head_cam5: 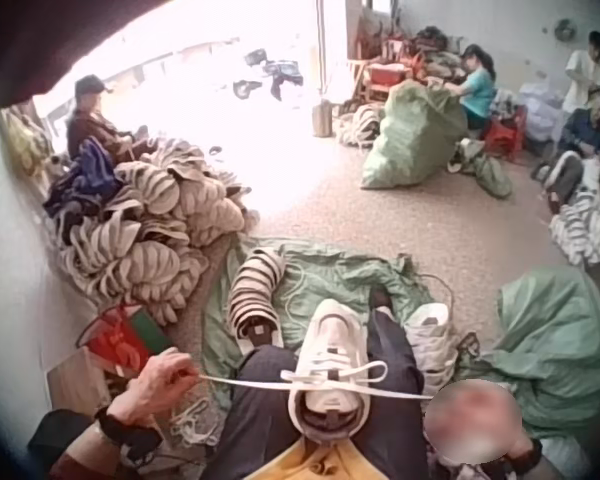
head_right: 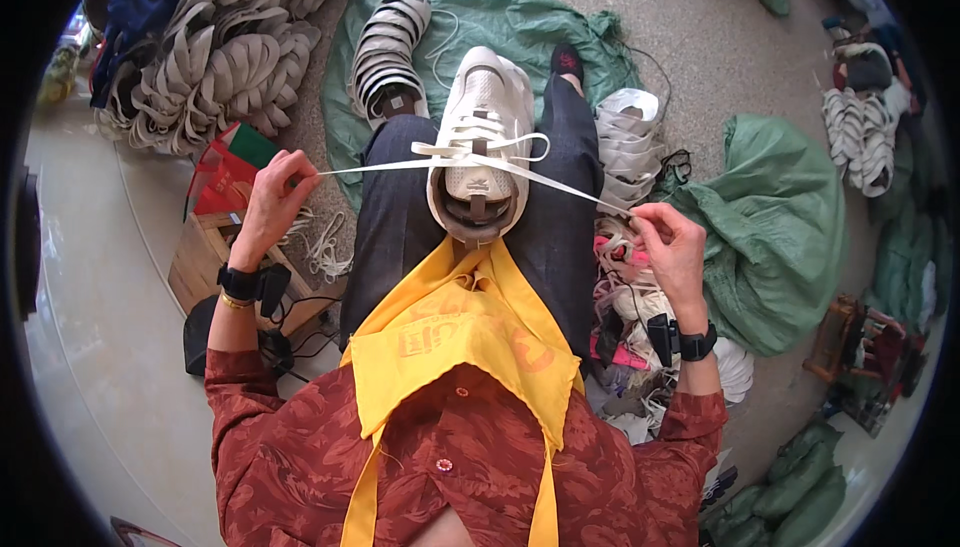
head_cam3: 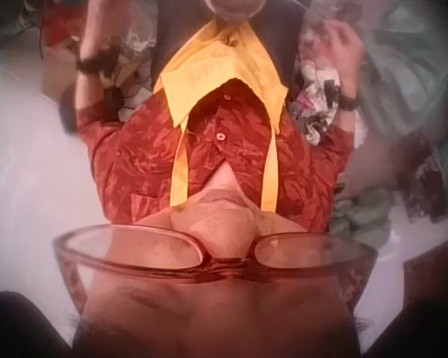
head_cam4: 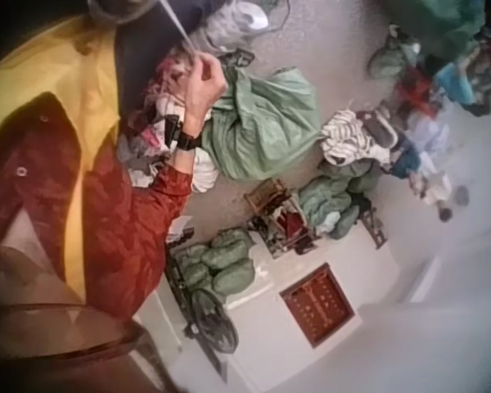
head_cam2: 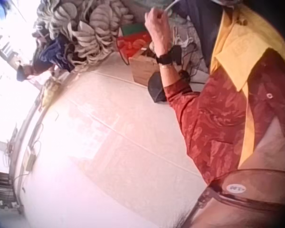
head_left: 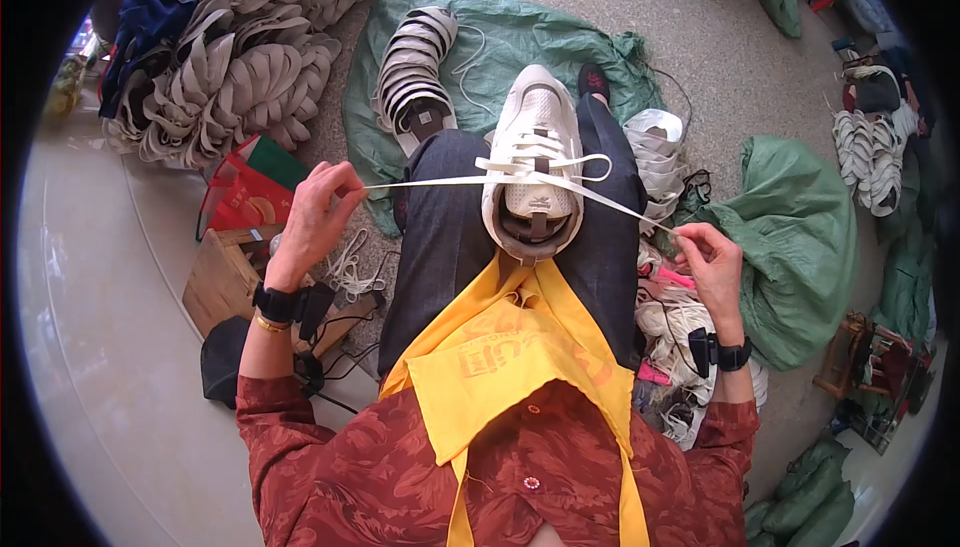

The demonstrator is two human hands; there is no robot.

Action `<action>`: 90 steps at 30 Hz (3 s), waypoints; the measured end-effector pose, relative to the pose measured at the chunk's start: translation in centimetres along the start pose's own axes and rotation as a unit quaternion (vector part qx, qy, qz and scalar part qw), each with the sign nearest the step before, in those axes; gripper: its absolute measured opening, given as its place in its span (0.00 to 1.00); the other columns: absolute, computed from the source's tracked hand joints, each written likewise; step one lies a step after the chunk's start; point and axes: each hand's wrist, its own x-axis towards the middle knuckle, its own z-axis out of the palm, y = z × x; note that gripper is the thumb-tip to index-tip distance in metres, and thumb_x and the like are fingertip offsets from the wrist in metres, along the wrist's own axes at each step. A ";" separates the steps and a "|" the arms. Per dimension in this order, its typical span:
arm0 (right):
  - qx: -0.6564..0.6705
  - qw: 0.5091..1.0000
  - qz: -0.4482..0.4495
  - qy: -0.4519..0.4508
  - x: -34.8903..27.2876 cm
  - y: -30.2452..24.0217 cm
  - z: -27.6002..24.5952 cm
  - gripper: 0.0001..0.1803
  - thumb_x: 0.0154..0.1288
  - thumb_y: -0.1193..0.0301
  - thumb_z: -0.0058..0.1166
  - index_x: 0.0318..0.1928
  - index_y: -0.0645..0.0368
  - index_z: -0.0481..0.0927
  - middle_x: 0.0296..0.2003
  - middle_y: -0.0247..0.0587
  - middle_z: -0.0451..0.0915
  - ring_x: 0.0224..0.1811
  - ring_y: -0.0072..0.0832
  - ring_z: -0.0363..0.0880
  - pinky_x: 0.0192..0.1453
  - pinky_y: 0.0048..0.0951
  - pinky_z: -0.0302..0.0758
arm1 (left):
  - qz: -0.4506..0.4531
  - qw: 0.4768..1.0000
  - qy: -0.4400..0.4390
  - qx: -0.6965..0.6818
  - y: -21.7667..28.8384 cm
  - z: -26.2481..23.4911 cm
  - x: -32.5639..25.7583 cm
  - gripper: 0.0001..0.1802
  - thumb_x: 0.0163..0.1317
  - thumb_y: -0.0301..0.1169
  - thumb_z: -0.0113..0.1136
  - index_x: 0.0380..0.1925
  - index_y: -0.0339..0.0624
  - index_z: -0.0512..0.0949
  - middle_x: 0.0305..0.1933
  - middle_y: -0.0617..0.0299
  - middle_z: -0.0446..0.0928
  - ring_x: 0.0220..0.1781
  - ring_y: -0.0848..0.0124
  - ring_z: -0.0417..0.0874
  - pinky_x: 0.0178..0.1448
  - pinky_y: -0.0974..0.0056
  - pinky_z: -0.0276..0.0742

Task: The recorder is sitting on the floor and threading laces into white sneakers.

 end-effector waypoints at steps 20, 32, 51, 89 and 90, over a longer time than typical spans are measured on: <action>-0.009 0.955 0.068 -0.290 4.6 -7.0 -2.2 0.06 0.76 0.72 0.58 0.41 0.63 0.82 0.28 0.32 0.84 0.25 0.14 0.81 0.29 0.19 0.77 | 0.149 0.983 -0.105 -0.003 5.6 -3.9 4.3 0.06 0.61 0.20 0.61 0.31 0.34 0.72 0.30 0.53 0.68 0.34 0.55 0.74 0.38 0.57 0.71; 0.295 0.942 0.029 -0.158 3.7 -9.1 5.0 0.06 0.75 0.75 0.59 0.48 0.62 0.83 0.44 0.39 0.86 0.41 0.21 0.86 0.48 0.24 0.86 | -0.033 0.911 -0.148 -0.383 7.0 4.1 5.5 0.05 0.74 0.22 0.60 0.36 0.40 0.75 0.33 0.75 0.71 0.34 0.87 0.68 0.35 0.77 0.62; 0.236 0.967 -0.055 -0.076 3.9 -8.0 10.4 0.03 0.72 0.81 0.61 0.42 0.64 0.79 0.38 0.36 0.85 0.42 0.22 0.88 0.50 0.25 0.88 | -0.049 0.869 -0.086 -0.484 5.9 8.5 3.6 0.06 0.72 0.21 0.63 0.38 0.38 0.74 0.39 0.63 0.84 0.42 0.77 0.88 0.46 0.71 0.85; 0.080 0.992 -0.058 -0.083 3.1 -6.8 10.2 0.02 0.72 0.80 0.61 0.42 0.66 0.82 0.37 0.33 0.86 0.40 0.17 0.86 0.49 0.22 0.83 | -0.027 0.867 0.023 -0.497 5.6 11.6 4.3 0.06 0.69 0.15 0.62 0.38 0.33 0.75 0.41 0.63 0.82 0.46 0.77 0.88 0.51 0.71 0.86; 0.080 0.992 -0.057 -0.084 3.0 -6.7 10.2 0.02 0.72 0.80 0.61 0.42 0.66 0.82 0.37 0.33 0.86 0.40 0.17 0.85 0.49 0.22 0.83 | -0.026 0.869 0.022 -0.494 5.5 11.5 4.3 0.06 0.69 0.15 0.62 0.38 0.33 0.75 0.40 0.63 0.82 0.45 0.77 0.88 0.51 0.71 0.86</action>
